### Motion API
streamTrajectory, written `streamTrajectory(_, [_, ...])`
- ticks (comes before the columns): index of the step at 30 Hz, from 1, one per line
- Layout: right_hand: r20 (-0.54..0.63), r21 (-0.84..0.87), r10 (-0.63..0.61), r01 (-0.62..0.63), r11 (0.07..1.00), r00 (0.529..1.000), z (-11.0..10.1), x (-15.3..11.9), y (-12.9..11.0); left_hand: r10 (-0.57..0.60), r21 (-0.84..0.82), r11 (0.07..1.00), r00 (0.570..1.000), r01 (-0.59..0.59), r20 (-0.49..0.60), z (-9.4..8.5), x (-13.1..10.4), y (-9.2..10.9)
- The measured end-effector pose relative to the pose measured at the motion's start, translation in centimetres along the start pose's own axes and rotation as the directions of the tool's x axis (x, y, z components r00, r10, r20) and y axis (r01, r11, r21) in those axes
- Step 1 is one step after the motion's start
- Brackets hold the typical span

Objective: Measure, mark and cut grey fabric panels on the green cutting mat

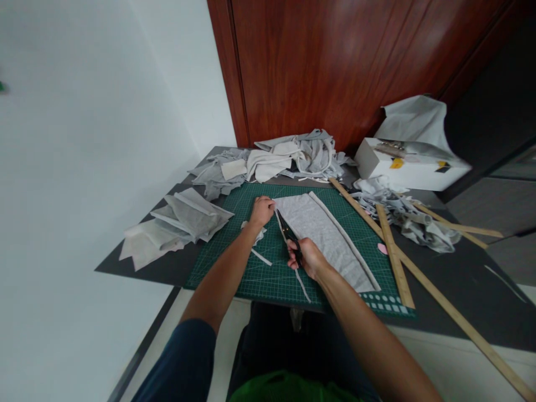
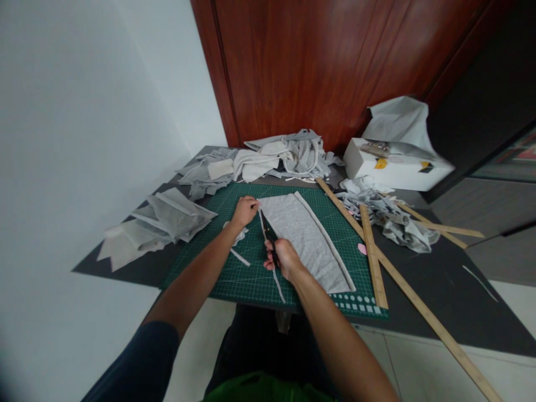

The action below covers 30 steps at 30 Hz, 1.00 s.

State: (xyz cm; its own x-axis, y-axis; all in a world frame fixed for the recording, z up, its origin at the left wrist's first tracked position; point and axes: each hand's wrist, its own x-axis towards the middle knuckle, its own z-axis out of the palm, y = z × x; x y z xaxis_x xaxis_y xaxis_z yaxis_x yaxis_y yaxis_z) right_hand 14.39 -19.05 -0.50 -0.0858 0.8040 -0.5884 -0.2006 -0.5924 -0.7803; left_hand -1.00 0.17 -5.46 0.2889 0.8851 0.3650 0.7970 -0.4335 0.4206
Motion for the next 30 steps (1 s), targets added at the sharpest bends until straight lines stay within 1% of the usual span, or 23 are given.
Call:
streamTrajectory(3, [0.014,-0.015,0.024,-0.024,1.000,1.000,-0.2,0.0,-0.3,-0.027,-0.002,1.000,0.999,0.027,-0.037,0.2,0.0,0.0])
streamTrajectory(8, [0.025,-0.031,0.012,-0.012,0.999,1.000,-0.3,0.4,-0.8,-0.032,0.002,0.999,0.999,0.032,-0.043,0.4,0.0,0.0])
streamTrajectory(14, [-0.004,-0.017,0.017,-0.017,1.000,1.000,0.5,1.2,-1.2,-0.021,0.007,1.000,0.999,0.021,-0.034,0.4,0.0,0.0])
streamTrajectory(19, [-0.045,-0.032,-0.002,0.001,0.999,0.999,0.9,1.3,-1.2,-0.027,-0.001,1.000,0.998,0.027,-0.049,0.4,-0.1,0.2])
streamTrajectory(25, [-0.022,-0.021,0.004,-0.005,1.000,1.000,1.0,2.0,-1.5,-0.027,0.017,0.999,0.999,0.028,-0.039,0.2,-0.1,0.3])
streamTrajectory(30, [-0.049,-0.031,-0.011,0.010,0.999,0.999,1.4,2.5,-1.5,-0.017,0.036,0.999,0.999,0.018,-0.040,0.2,-0.1,0.4])
